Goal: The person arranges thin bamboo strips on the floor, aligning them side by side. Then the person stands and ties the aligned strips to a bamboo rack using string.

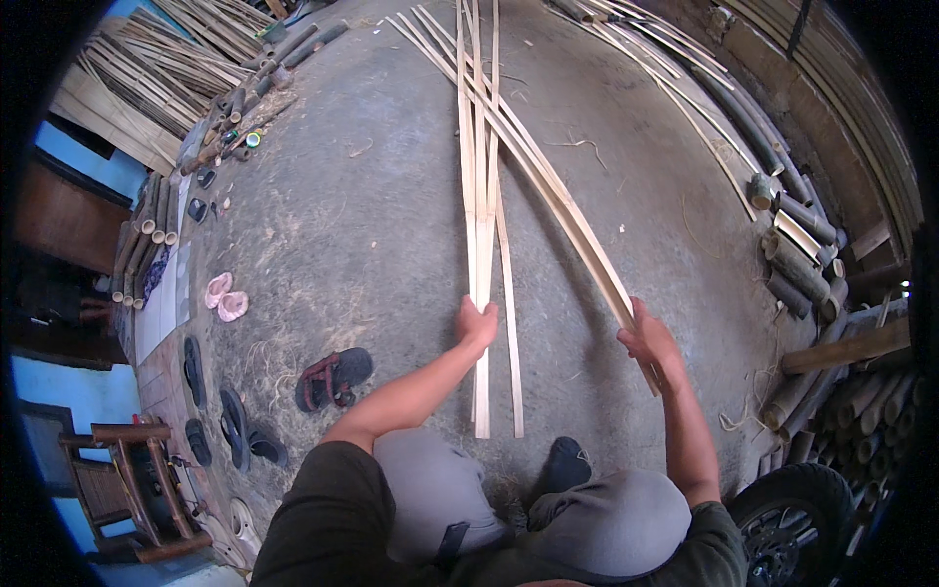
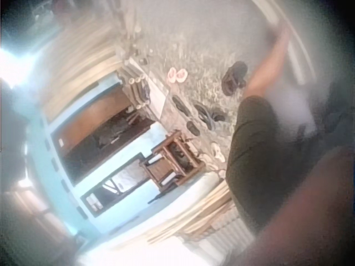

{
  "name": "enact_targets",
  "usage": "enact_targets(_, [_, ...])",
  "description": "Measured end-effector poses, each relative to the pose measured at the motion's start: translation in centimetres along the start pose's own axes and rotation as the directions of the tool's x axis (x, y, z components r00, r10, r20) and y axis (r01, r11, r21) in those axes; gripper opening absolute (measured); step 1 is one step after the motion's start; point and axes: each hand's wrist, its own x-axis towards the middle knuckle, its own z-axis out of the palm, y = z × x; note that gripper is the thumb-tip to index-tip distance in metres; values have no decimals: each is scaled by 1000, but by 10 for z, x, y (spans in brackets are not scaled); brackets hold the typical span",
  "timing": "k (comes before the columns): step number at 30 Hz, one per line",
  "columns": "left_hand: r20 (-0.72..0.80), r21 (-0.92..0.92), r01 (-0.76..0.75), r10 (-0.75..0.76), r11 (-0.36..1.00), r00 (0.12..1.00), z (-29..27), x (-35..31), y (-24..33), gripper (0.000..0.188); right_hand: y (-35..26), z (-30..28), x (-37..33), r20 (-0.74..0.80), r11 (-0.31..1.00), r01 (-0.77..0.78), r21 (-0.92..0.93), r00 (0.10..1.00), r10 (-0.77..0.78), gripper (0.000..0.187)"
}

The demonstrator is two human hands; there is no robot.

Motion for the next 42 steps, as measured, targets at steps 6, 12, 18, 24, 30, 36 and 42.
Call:
enact_targets(6, [-31,96,-93,96,991,995,-58,-20,16,45,-3,16,-7,-386,983,96,-159,910,-152,66])
enact_targets(12, [-49,-9,-183,183,983,982,-45,-34,24,42,5,25,1,-376,997,52,-57,924,-69,57])
enact_targets(18, [32,7,-141,141,990,989,-15,-36,56,45,48,2,6,-396,990,58,-129,912,-106,53])
enact_targets(24, [101,85,-102,93,991,991,-1,-29,31,57,90,-20,15,-383,981,26,-192,919,-99,53])
enact_targets(30, [280,182,-3,-48,983,959,14,-19,24,76,126,-9,19,-292,966,-49,-252,956,-27,54])
enact_targets(36, [245,352,-196,112,915,963,25,-23,27,68,134,-10,15,-290,970,-78,-230,957,8,55])
enact_targets(42, [140,255,-150,117,955,983,25,-10,7,48,121,-10,17,-291,976,-24,-217,956,-41,57])
